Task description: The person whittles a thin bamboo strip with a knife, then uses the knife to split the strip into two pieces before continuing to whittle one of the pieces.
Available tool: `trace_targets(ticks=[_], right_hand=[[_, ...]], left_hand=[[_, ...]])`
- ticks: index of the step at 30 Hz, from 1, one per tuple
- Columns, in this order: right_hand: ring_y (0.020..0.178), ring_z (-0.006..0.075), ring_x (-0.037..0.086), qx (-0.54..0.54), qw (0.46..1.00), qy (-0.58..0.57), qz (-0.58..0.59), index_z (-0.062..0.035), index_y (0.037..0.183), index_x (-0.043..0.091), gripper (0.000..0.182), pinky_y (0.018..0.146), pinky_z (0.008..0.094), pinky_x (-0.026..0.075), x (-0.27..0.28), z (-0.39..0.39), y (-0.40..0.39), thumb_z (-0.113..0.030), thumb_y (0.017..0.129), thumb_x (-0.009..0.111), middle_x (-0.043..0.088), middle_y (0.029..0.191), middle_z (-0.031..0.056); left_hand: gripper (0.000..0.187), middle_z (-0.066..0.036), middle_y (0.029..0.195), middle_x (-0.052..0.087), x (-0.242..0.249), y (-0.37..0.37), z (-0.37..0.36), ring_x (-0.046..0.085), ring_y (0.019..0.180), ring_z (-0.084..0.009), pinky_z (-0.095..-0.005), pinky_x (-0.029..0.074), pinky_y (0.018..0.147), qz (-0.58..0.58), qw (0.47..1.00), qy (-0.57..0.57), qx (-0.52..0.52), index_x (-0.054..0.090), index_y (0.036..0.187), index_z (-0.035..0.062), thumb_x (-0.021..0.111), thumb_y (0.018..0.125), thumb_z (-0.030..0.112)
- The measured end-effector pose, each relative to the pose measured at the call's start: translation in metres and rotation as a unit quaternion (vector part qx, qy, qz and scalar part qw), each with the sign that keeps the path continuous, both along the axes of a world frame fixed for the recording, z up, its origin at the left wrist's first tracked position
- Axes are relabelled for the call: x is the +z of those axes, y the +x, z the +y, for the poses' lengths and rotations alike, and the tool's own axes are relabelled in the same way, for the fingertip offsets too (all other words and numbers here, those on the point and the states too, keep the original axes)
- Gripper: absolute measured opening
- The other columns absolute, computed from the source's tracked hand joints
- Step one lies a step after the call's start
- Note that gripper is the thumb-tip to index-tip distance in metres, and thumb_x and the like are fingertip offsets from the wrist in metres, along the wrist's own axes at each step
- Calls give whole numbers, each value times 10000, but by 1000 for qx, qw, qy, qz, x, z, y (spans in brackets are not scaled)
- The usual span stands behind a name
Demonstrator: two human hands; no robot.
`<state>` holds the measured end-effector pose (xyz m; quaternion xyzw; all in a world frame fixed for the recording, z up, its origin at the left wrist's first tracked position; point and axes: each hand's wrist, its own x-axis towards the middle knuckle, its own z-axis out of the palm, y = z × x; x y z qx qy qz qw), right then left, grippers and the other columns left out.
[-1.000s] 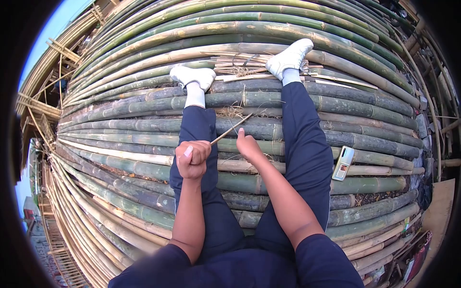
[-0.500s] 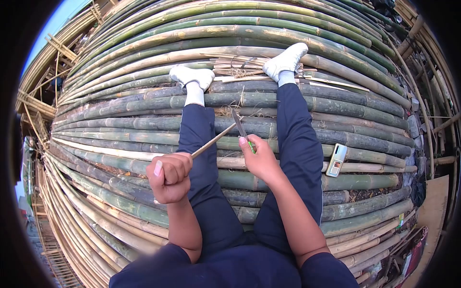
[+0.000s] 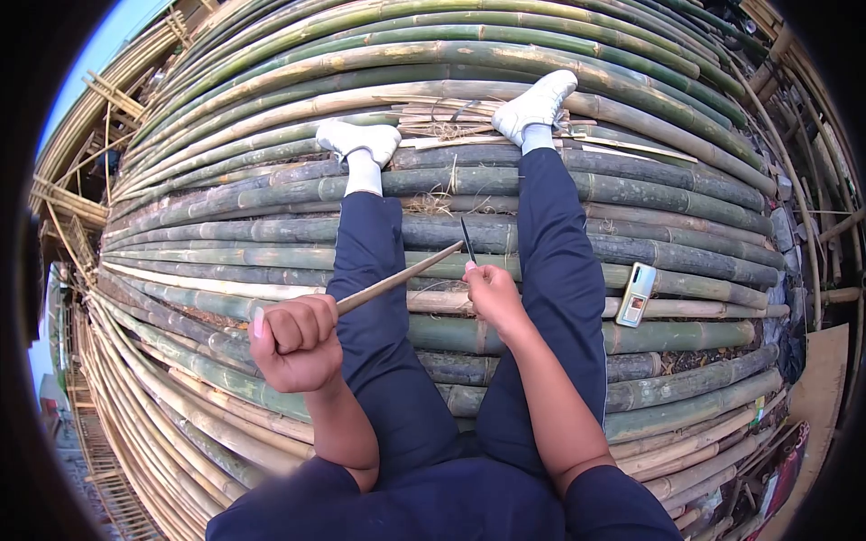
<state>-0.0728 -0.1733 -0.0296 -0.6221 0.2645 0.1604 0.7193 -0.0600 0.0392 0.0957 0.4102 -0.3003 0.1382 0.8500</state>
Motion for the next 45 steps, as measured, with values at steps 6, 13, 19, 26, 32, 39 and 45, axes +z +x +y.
trace_targets(ticks=[6, 13, 19, 26, 32, 39, 45], right_hand=[[533, 57, 333, 12, 988, -91, -128, -25, 1063, 586, 310, 495, 268, 319, 1, 8, -5, -289, 1083, 424, 411, 632, -52], [577, 463, 568, 138, 915, -247, -288, 14, 744, 523, 398, 552, 510, 440, 116, 59, -48, -252, 1037, 484, 563, 607, 245], [597, 477, 553, 154, 907, -280, -273, 14, 766, 547, 357, 564, 519, 436, 86, 69, -39, -217, 1031, 487, 558, 629, 256], [675, 476, 595, 156, 899, -332, -240, 36, 800, 603, 377, 620, 521, 472, 61, 68, -24, -228, 1035, 474, 616, 721, 271], [670, 480, 596, 138, 896, -345, -244, 38, 830, 625, 383, 634, 538, 473, 60, 50, -30, -242, 1038, 465, 627, 727, 268], [657, 498, 563, 105, 915, -296, -254, 36, 795, 589, 373, 615, 538, 438, 16, 55, -20, -205, 1037, 440, 583, 684, 273], [673, 491, 616, 140, 913, -293, -248, 29, 770, 613, 423, 654, 555, 494, 78, 43, -35, -265, 1032, 457, 625, 698, 284]], left_hand=[[437, 3, 439, 266, -2, 8, -3, 197, 357, -107, -279, 178, 376, -28, 1000, -1, -1, 237, 530, 128, 359, 950, 137], [447, 2, 421, 263, 2, 3, -7, 213, 329, -114, -268, 178, 355, -59, 996, 37, -50, 245, 506, 116, 412, 918, 163], [458, -9, 411, 293, 2, -7, -9, 261, 306, -137, -267, 212, 350, -80, 991, 70, -80, 265, 476, 108, 427, 902, 154], [457, -8, 409, 281, 3, -10, -8, 254, 302, -141, -268, 214, 352, -77, 990, 75, -89, 268, 462, 106, 429, 888, 146], [452, -8, 411, 282, 6, -11, -20, 256, 304, -149, -278, 223, 357, -87, 988, 94, -89, 275, 457, 102, 427, 882, 139], [456, -1, 407, 284, 6, -7, -14, 266, 301, -139, -263, 223, 351, -82, 988, 85, -99, 269, 464, 114, 424, 892, 140], [465, -3, 403, 285, 7, -4, -18, 272, 297, -134, -263, 224, 345, -91, 987, 92, -94, 272, 465, 117, 414, 906, 139]])
